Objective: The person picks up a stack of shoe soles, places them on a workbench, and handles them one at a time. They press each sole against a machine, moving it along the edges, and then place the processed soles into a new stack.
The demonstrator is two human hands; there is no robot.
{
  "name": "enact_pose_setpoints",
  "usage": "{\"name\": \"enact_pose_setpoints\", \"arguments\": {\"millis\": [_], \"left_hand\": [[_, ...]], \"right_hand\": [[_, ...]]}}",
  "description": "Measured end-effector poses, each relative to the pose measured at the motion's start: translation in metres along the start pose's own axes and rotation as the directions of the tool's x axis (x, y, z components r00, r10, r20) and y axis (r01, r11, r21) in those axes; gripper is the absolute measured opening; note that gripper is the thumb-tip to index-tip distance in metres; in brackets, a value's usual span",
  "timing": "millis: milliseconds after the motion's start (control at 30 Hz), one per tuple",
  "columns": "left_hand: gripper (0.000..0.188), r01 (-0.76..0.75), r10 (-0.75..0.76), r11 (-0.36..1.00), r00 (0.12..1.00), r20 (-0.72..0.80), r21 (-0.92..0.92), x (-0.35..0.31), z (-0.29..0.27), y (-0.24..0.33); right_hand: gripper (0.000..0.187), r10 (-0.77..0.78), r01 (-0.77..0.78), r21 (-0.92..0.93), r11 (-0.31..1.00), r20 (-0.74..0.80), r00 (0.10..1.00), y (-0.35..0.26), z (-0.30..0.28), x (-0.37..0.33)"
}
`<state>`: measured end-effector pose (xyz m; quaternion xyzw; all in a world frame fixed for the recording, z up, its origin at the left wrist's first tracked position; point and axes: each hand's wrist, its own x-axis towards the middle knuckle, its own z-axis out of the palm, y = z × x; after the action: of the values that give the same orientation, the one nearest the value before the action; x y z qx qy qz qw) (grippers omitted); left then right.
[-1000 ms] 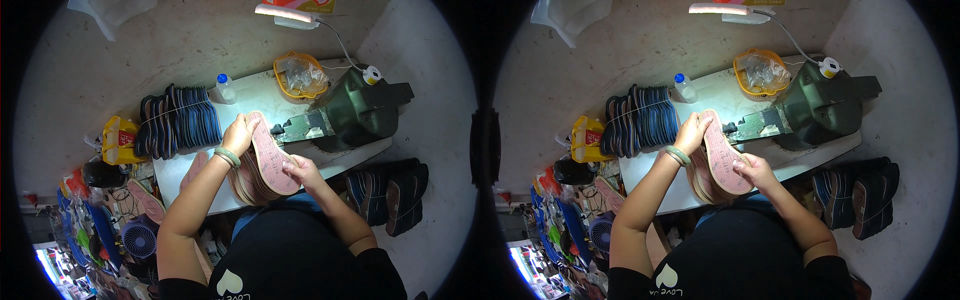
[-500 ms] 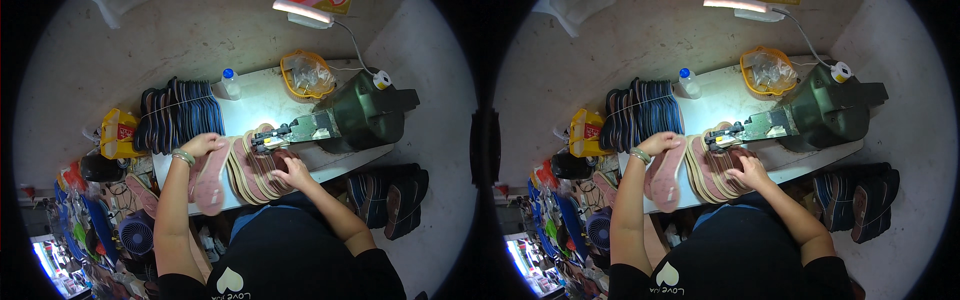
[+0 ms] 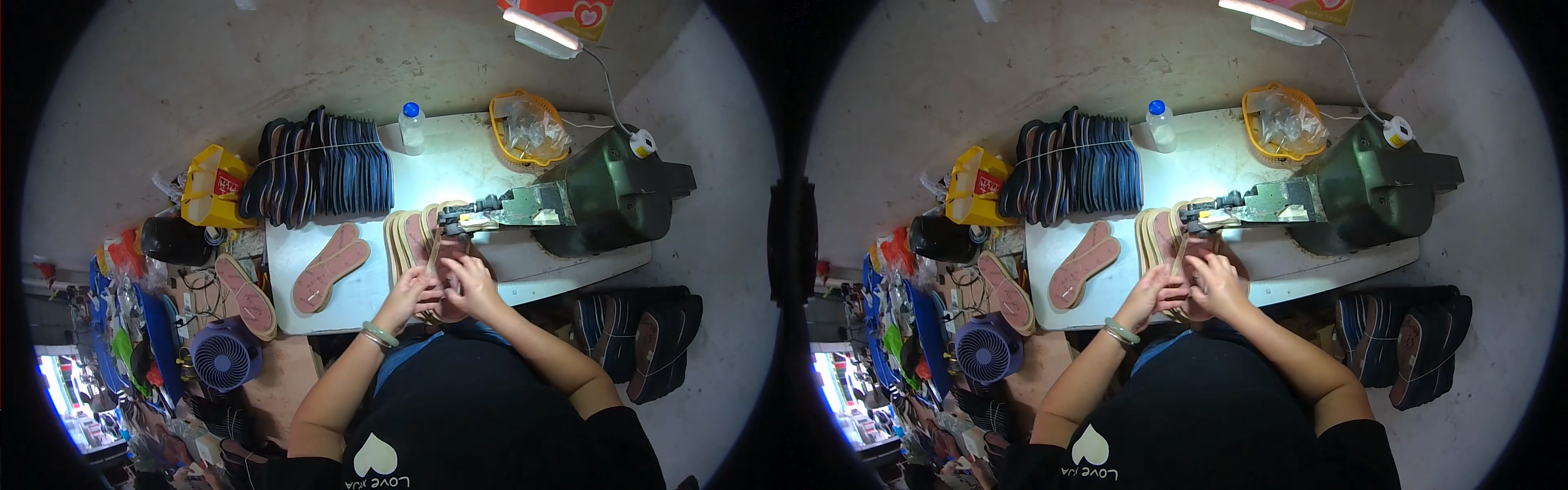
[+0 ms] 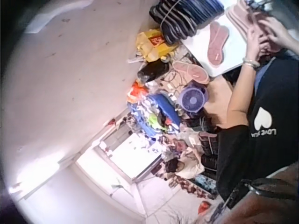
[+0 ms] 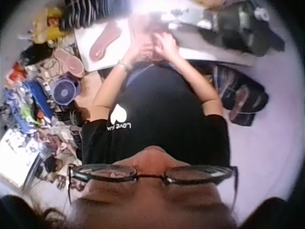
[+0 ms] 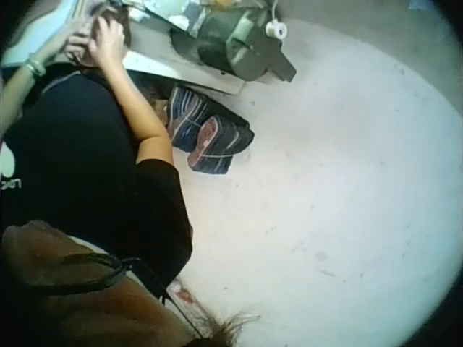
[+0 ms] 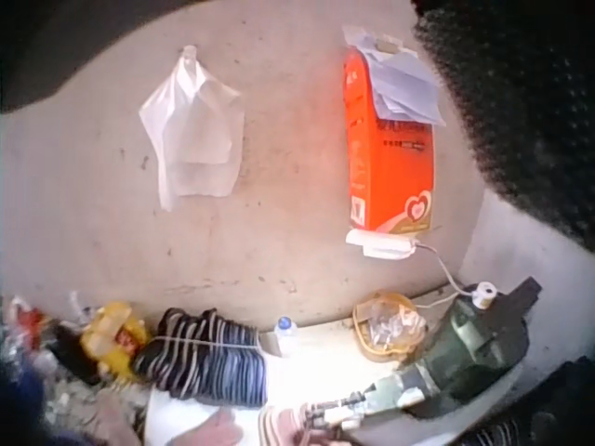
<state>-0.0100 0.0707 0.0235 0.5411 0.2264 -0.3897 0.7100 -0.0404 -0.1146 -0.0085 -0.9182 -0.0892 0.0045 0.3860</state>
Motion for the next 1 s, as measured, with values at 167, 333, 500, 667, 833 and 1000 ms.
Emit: {"name": "enact_pose_setpoints", "arguments": {"millis": [167,333,500,667,833,1000], "left_hand": [[0.043,-0.224,0.317,0.896,0.927,-0.2,0.382,0.044,-0.013,-0.037],[0.045,-0.199,0.441,0.781,0.847,-0.297,0.592,0.057,-0.031,-0.043],[0.024,-0.003,0.011,0.998,0.993,-0.116,0.066,0.03,-0.058,-0.008],[0.039,-0.315,0.325,0.938,0.945,0.049,-0.148,-0.001,-0.032,0.012],[0.039,-0.363,0.382,0.913,0.921,0.076,-0.186,-0.016,-0.002,0.021],[0.028,-0.261,0.29,0.939,0.951,0.109,-0.222,-0.022,0.026,0.03]], "right_hand": [[0.077,0.188,-0.155,-0.176,0.972,0.189,0.964,-0.005,0.011,0.0],[0.079,-0.253,0.229,0.121,0.966,0.246,0.936,0.001,0.019,0.004],[0.063,-0.079,-0.114,0.643,0.758,0.264,0.961,0.006,0.024,0.024],[0.046,0.235,-0.553,0.756,0.35,0.5,0.833,-0.002,0.005,0.034],[0.031,0.01,-0.622,0.78,0.075,0.623,0.782,-0.03,-0.02,0.033],[0.034,0.244,-0.35,0.598,0.721,0.254,0.936,-0.055,-0.036,0.028]]}}
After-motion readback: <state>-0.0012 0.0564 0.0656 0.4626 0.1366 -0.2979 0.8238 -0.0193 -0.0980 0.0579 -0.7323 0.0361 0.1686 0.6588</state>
